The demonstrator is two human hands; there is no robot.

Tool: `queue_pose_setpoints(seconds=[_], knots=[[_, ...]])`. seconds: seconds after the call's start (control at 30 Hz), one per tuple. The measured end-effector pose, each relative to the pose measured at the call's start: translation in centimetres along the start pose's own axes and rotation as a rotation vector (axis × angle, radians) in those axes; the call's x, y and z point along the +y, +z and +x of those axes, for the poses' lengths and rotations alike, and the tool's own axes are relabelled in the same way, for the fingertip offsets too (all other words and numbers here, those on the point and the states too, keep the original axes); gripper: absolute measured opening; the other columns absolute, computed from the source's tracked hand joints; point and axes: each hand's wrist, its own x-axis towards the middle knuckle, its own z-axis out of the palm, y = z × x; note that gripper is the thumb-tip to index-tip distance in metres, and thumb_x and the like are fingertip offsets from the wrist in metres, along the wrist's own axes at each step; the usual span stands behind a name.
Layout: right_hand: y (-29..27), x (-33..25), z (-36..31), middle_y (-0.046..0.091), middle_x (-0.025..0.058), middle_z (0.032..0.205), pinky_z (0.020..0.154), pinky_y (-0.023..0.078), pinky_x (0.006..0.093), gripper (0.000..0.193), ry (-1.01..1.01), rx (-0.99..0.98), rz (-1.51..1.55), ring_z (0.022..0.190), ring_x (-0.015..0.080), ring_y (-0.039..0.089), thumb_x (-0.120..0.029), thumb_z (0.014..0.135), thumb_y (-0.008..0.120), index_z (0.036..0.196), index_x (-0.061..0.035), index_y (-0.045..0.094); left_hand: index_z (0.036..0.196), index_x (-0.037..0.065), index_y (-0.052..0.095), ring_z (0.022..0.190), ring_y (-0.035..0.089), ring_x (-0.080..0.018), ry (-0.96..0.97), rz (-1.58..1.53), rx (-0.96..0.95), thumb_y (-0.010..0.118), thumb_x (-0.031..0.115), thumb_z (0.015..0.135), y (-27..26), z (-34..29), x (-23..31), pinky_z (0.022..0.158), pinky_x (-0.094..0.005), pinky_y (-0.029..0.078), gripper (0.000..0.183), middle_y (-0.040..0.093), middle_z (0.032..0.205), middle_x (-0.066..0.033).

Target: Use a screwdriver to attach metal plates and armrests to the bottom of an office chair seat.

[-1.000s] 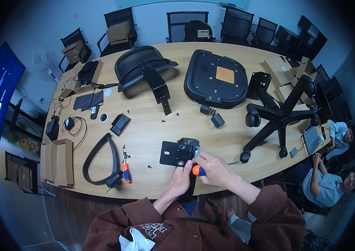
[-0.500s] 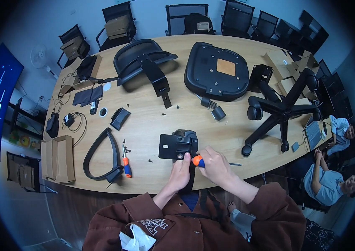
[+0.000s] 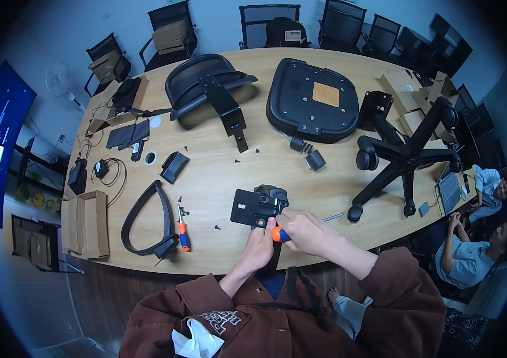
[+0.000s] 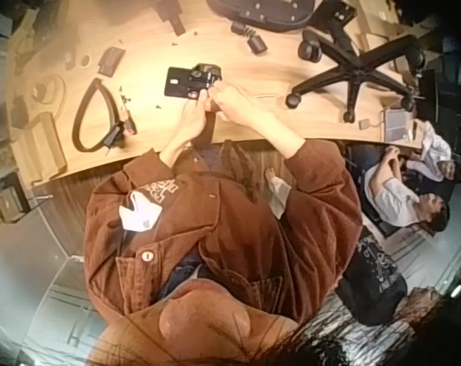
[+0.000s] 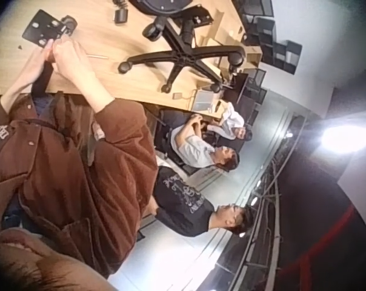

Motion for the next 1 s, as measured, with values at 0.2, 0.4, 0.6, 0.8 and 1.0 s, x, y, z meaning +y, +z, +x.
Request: queue_pose_setpoints(seconds=[0.2,0.4,0.6,0.8,1.0], knots=[[-0.9,0.0,0.8,0.061,0.0186,0.096,0.076,0.053,0.0452,0.023,-0.126,-0.136,-0.102,0.085,0.039,0.065,0.0,0.074,0.067,0.095,0.003,0.059,0.109,-0.004,0.059,0.092,0.061,-0.0268,-0.007,-0.061,-0.073,0.028,0.038,0.11,-0.9,-0.5,-0.1,0.084,-0.0393,0.046,0.052,0.065,0.097,-0.0193],[0.0,1.1,0.2,0.06,0.0179,0.092,0.075,0.054,0.0453,0.023,-0.243,0.141,0.181,0.084,0.0394,0.066,0.002,0.072,0.069,0.094,0.0001,0.061,0.112,-0.003,0.059,0.093,0.059,-0.0229,0.0,-0.111,-0.025,0.025,0.037,0.11,-1.0,-1.1,0.1,0.086,-0.0372,0.045,0.053,0.064,0.1,-0.0151],[1.9,-1.0,-0.5,0.062,0.0212,0.088,0.073,0.054,0.0463,0.019,0.161,0.261,0.123,0.081,0.0418,0.065,-0.001,0.073,0.072,0.09,0.0038,0.064,0.108,-0.004,0.057,0.09,0.06,-0.0319,0.051,-0.095,0.032,0.026,0.035,0.11,-0.5,-0.7,-0.3,0.085,-0.0421,0.045,0.051,0.063,0.095,-0.0191],[1.8,-2.1,-1.0,0.062,0.0226,0.088,0.074,0.053,0.0484,0.017,0.244,0.169,0.021,0.084,0.0424,0.065,0.004,0.073,0.065,0.089,0.0063,0.059,0.107,-0.005,0.057,0.09,0.059,-0.0405,0.166,-0.016,0.095,0.029,0.033,0.11,0.5,-0.2,-1.2,0.084,-0.0443,0.044,0.047,0.062,0.095,-0.025],[-0.2,0.0,-0.1,0.059,0.0177,0.089,0.072,0.053,0.0451,0.024,-0.119,-0.046,-0.074,0.087,0.038,0.064,0.008,0.068,0.064,0.09,0.0028,0.056,0.106,-0.006,0.057,0.092,0.06,-0.0402,0.026,-0.094,0.004,0.028,0.033,0.11,-0.1,-0.2,-1.0,0.084,-0.044,0.044,0.049,0.063,0.097,-0.0252]])
